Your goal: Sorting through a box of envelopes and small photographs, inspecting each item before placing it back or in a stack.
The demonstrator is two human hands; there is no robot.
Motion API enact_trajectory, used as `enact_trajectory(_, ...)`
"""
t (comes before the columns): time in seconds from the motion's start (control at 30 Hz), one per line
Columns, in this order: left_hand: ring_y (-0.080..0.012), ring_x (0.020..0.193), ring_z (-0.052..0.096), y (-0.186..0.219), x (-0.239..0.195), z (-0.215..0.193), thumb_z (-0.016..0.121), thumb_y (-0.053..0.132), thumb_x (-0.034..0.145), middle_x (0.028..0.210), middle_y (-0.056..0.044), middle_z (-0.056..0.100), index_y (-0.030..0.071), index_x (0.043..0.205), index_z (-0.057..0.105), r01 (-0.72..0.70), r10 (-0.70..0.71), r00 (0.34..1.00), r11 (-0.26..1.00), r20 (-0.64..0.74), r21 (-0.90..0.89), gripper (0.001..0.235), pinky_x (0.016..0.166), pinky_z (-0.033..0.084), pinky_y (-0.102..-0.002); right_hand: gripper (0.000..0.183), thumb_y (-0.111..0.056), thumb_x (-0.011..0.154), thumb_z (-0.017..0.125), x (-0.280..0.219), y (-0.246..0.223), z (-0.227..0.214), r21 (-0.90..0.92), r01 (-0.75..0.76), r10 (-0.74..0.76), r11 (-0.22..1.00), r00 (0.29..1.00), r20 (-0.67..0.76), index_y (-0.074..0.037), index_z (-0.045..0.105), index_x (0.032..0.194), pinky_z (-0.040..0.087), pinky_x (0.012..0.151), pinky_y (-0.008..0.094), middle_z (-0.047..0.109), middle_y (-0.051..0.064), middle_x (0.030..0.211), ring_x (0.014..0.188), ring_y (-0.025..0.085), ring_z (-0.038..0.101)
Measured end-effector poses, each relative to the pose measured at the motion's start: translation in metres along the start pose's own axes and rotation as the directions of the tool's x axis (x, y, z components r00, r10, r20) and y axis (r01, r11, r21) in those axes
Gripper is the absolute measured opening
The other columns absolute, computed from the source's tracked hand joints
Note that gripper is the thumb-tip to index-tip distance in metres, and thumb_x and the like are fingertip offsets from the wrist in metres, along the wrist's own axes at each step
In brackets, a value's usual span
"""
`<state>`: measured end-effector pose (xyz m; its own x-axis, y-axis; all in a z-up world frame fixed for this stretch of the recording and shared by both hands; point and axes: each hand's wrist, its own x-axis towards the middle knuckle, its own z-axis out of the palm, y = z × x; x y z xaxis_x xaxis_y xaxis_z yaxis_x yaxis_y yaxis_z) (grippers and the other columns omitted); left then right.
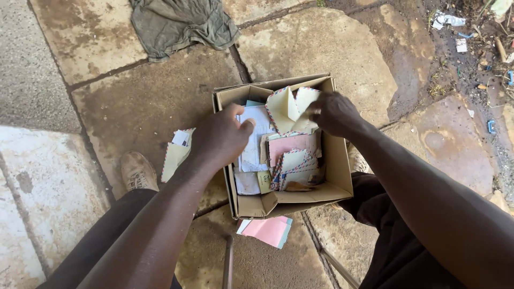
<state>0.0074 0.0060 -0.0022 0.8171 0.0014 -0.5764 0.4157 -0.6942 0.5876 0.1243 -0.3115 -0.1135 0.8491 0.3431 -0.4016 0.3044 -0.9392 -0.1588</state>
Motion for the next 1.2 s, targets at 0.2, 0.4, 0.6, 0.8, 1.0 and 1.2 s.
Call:
enact_trajectory(0.2, -0.0401, 0.116, 0.074, -0.008, -0.016, -0.003, 0.055, 0.04, 0.103, 0.118, -0.021, 0.078, 0.005, 0.144, 0.063, -0.141, 0.147, 0.989, 0.981, -0.03, 0.134, 0.054, 0.094, 0.06, -0.056, 0.025, -0.028, 0.098, 0.07, 0.004, 0.04, 0.101, 0.286, 0.025, 0.072, 0.958, 0.944, -0.323, -0.031, 0.074, 0.123, 0.052, 0.091, 0.036, 0.065, -0.005, 0.111, 0.107, 0.022, 0.068)
enact_trajectory(0.4, -0.0403, 0.118, 0.073, -0.003, -0.022, -0.017, 0.054, 0.036, 0.104, 0.121, -0.023, 0.077, 0.004, 0.145, 0.064, -0.129, 0.126, 0.992, 0.983, 0.027, 0.131, 0.053, 0.097, 0.057, -0.056, 0.028, -0.015, 0.099, 0.064, -0.033, 0.036, 0.173, -0.233, 0.105, 0.009, 0.967, 0.898, 0.439, -0.016, 0.073, 0.125, 0.057, 0.084, 0.037, 0.069, 0.007, 0.102, 0.096, 0.024, 0.073)
enact_trajectory(0.6, -0.0413, 0.114, 0.075, -0.013, -0.02, -0.013, 0.057, 0.034, 0.105, 0.119, -0.025, 0.076, 0.003, 0.143, 0.065, -0.186, 0.175, 0.982, 0.968, 0.078, 0.167, 0.05, 0.094, 0.059, -0.054, 0.02, -0.019, 0.101, 0.064, -0.105, -0.012, 0.178, -0.134, 0.015, 0.03, 0.991, 0.944, 0.329, -0.01, 0.074, 0.116, 0.063, 0.08, 0.048, 0.077, 0.014, 0.099, 0.102, 0.034, 0.078)
enact_trajectory(0.8, -0.0411, 0.114, 0.075, -0.011, -0.015, -0.01, 0.057, 0.033, 0.106, 0.119, -0.023, 0.076, 0.006, 0.143, 0.065, -0.223, 0.201, 0.972, 0.952, 0.118, 0.212, 0.047, 0.093, 0.06, -0.055, 0.029, -0.041, 0.089, 0.07, -0.081, 0.045, 0.264, 0.069, 0.064, -0.077, 0.996, 0.976, 0.204, -0.017, 0.08, 0.1, 0.062, 0.087, 0.048, 0.076, 0.013, 0.108, 0.106, 0.039, 0.073)
enact_trajectory(1.0, -0.0418, 0.115, 0.074, -0.01, -0.021, -0.013, 0.056, 0.03, 0.106, 0.119, -0.023, 0.075, 0.006, 0.144, 0.064, -0.224, 0.202, 0.972, 0.953, 0.124, 0.203, 0.046, 0.094, 0.06, -0.057, 0.029, -0.042, 0.082, 0.074, -0.024, 0.151, 0.298, -0.104, -0.071, 0.097, 0.992, 0.956, 0.276, -0.031, 0.083, 0.108, 0.06, 0.095, 0.039, 0.08, -0.002, 0.109, 0.111, 0.024, 0.075)
enact_trajectory(1.2, -0.0424, 0.117, 0.073, -0.016, -0.018, -0.009, 0.055, 0.029, 0.106, 0.117, -0.023, 0.075, 0.006, 0.144, 0.063, -0.239, 0.208, 0.963, 0.953, 0.171, 0.188, 0.045, 0.1, 0.057, -0.059, 0.036, -0.054, 0.092, 0.066, -0.038, 0.17, 0.359, -0.113, -0.108, 0.141, 0.988, 0.926, 0.35, -0.021, 0.077, 0.084, 0.063, 0.075, 0.04, 0.081, 0.003, 0.086, 0.09, 0.026, 0.08)
